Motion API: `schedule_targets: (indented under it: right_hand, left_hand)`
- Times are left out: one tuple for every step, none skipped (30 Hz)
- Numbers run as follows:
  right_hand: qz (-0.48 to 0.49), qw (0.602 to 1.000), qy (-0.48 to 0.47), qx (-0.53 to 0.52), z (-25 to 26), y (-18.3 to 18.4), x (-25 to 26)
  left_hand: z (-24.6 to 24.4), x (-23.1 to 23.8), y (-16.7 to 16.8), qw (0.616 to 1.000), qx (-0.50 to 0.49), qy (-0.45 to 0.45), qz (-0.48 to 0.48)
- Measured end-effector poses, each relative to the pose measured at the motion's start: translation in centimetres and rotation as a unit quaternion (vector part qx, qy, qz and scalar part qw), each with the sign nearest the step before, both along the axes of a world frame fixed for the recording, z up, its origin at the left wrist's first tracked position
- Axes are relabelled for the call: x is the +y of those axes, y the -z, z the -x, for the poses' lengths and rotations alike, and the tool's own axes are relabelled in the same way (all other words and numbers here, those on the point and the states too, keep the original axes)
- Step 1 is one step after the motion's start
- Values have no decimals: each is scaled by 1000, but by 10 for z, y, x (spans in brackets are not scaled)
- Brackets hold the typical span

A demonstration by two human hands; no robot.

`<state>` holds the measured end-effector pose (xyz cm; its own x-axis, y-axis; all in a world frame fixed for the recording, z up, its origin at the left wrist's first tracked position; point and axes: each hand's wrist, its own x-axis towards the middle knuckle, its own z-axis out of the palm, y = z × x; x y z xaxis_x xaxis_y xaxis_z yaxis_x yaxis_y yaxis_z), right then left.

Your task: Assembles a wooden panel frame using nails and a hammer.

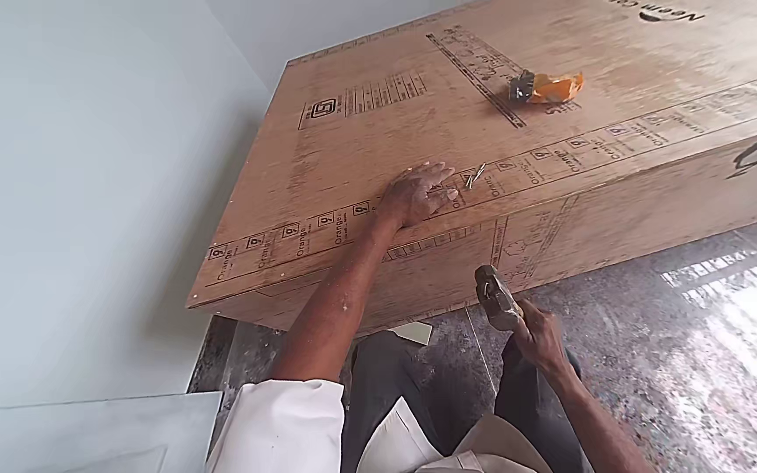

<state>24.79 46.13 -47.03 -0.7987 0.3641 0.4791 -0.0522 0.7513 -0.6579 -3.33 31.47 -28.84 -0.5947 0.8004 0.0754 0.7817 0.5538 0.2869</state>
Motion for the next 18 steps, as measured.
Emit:
schedule_targets:
  right_hand:
    - [30, 999, 13, -30, -18, -2, 8]
    - [67, 996, 25, -58, -37, -2, 15]
    - [106, 990, 36, -85, -56, -1, 22]
    - [147, 982, 48, -108, -74, 0, 28]
    - [187, 973, 61, -122, -89, -1, 33]
    - [223, 963, 74, -131, -103, -2, 38]
    - [257, 952, 89, -139, -118, -2, 43]
    - [290, 941, 101, -142, -130, -1, 49]
    - [320, 930, 110, -142, -139, -1, 54]
    - [349, 919, 119, -143, -144, -2, 57]
    - [381, 904, 130, -142, -148, -4, 60]
    - [416, 888, 142, -137, -150, -6, 63]
    - [449, 868, 163, -137, -154, -6, 64]
    - [476, 848, 184, -143, -158, -6, 66]
    - [494, 831, 206, -150, -159, -5, 71]
    - [509, 814, 228, -162, -162, -2, 74]
    - [520, 800, 249, -168, -164, 1, 76]
    - [525, 790, 269, -169, -166, 3, 77]
  left_hand:
    - [-2, 0, -1, 1000, 0, 1, 8]
    - [-3, 0, -2, 1000, 0, -1, 18]
    - [-5, 0, -1, 1000, -2, -5, 27]
    - [-5, -1, 0, 999, -4, -9, 31]
    - [-2, 0, -2, 999, -3, -10, 31]
    - [-1, 1, -1, 1000, -4, -10, 30]
    - [-1, 1, 1, 1000, -6, -8, 29]
    - [-2, 2, 3, 1000, -7, -6, 29]
    - [-4, 1, 3, 1000, -7, -3, 31]
    - [-4, 1, 3, 999, -3, 3, 32]
    - [-3, 1, 3, 999, 1, 11, 30]
    - [-1, 1, 3, 999, 7, 18, 26]
    - [2, 1, 6, 999, 14, 25, 15]
    - [5, 2, 9, 999, 22, 34, -7]
    - [9, 6, 9, 998, 25, 45, -34]
    - [13, 11, 8, 997, 18, 56, -51]
    - [17, 17, 6, 996, 9, 65, -60]
    - [23, 25, 3, 994, 3, 77, -71]
